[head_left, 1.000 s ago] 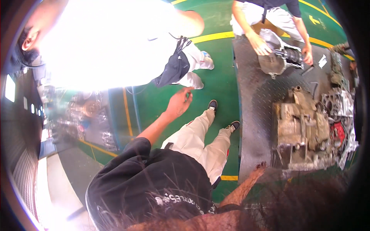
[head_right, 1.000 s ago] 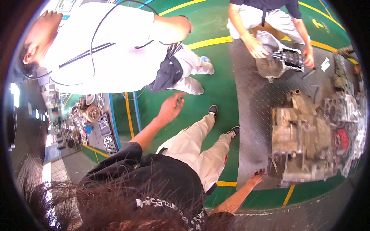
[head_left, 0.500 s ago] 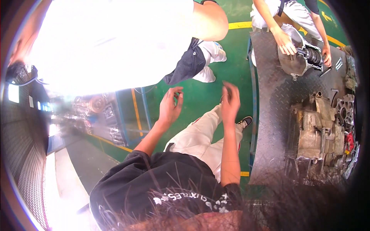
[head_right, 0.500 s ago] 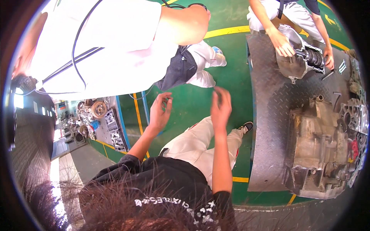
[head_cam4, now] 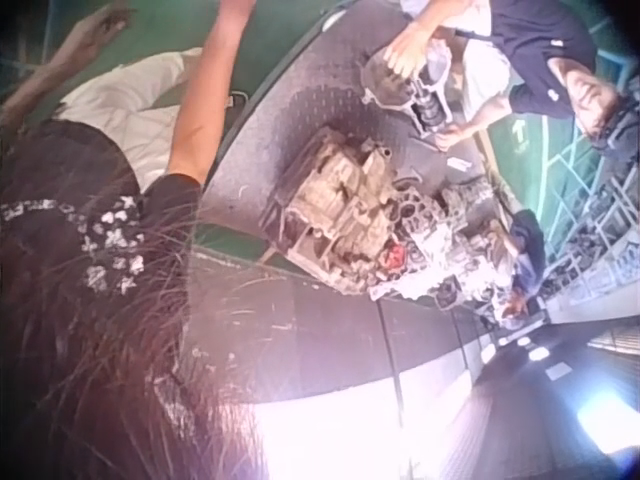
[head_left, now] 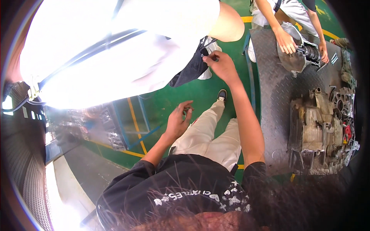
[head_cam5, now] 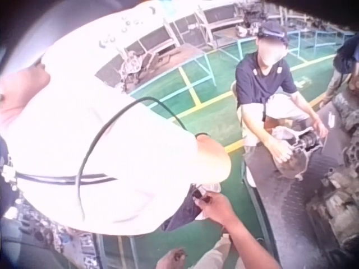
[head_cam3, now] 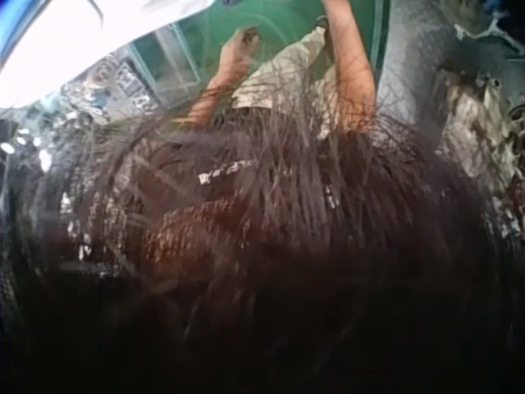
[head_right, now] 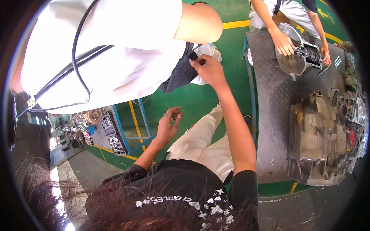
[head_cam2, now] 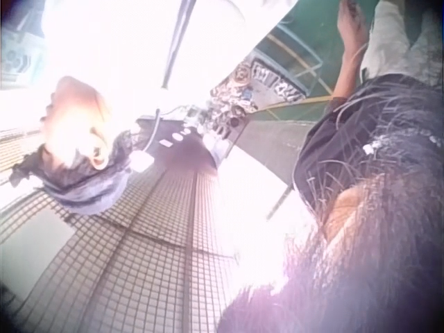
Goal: The person assembles engine components by hand on a work surface, placing small parts into the main housing and coordinating with other people in the bay.
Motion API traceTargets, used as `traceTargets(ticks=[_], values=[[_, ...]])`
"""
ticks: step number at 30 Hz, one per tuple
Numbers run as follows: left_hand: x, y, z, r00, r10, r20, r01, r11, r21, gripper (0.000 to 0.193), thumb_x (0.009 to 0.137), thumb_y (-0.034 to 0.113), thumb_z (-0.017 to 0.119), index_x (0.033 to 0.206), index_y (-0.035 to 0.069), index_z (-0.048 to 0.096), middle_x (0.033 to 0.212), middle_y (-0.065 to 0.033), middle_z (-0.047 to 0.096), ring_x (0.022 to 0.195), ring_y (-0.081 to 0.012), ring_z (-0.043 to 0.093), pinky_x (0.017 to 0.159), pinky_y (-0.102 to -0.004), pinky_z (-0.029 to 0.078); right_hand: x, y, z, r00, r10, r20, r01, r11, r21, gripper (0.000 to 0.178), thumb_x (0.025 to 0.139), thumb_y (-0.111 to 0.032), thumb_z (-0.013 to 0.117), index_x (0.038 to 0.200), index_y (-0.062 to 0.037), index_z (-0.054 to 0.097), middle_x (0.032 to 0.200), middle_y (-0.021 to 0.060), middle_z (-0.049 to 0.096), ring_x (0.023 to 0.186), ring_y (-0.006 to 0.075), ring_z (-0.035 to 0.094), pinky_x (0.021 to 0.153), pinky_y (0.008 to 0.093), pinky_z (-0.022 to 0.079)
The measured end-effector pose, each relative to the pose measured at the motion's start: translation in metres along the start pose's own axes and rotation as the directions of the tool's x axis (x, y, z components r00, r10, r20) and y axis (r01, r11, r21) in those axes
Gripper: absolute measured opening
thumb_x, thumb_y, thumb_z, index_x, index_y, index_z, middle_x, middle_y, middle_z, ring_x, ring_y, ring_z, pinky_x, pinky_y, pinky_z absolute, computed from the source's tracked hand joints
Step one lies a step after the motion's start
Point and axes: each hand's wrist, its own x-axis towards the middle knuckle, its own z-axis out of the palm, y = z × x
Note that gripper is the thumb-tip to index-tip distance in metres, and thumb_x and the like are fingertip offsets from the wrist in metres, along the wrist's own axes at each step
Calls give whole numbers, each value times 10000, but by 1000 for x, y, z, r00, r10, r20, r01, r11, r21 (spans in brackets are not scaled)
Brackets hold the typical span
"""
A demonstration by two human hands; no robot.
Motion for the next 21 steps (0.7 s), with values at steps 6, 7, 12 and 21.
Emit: traceTargets(ticks=[6,7,12,21], values=[[26,17,-2,995,-42,-88,30,991,-133,279,970,65,567,1246,24,551,984,-93,680,825,-167,628,762,-301,500,-52,54,44,789,486,377,-614,655,441,276,881,-349,671,917,-77,705,787,-7,628,662,106,524,532,281,383],[30,17,-2,988,-56,-143,30,984,-173,275,969,64,566,1241,23,556,985,-89,682,830,-161,630,767,-298,502,-68,65,65,790,484,376,-612,659,436,298,883,-364,667,940,-73,701,785,-5,625,663,103,525,526,276,379],[46,29,-5,971,-46,-235,20,994,-111,266,959,53,568,1223,21,576,987,-84,681,846,-162,636,775,-290,501,-102,89,173,747,578,330,-646,509,569,319,889,-388,654,965,-82,695,800,-2,641,645,92,524,518,289,386],[50,17,13,961,1,-278,28,995,100,191,940,39,574,1127,54,610,1015,-80,685,844,-196,651,724,-323,510,-66,25,88,830,-54,-556,112,991,71,258,864,-199,684,912,26,567,876,212,588,806,386,610,740,448,490]])
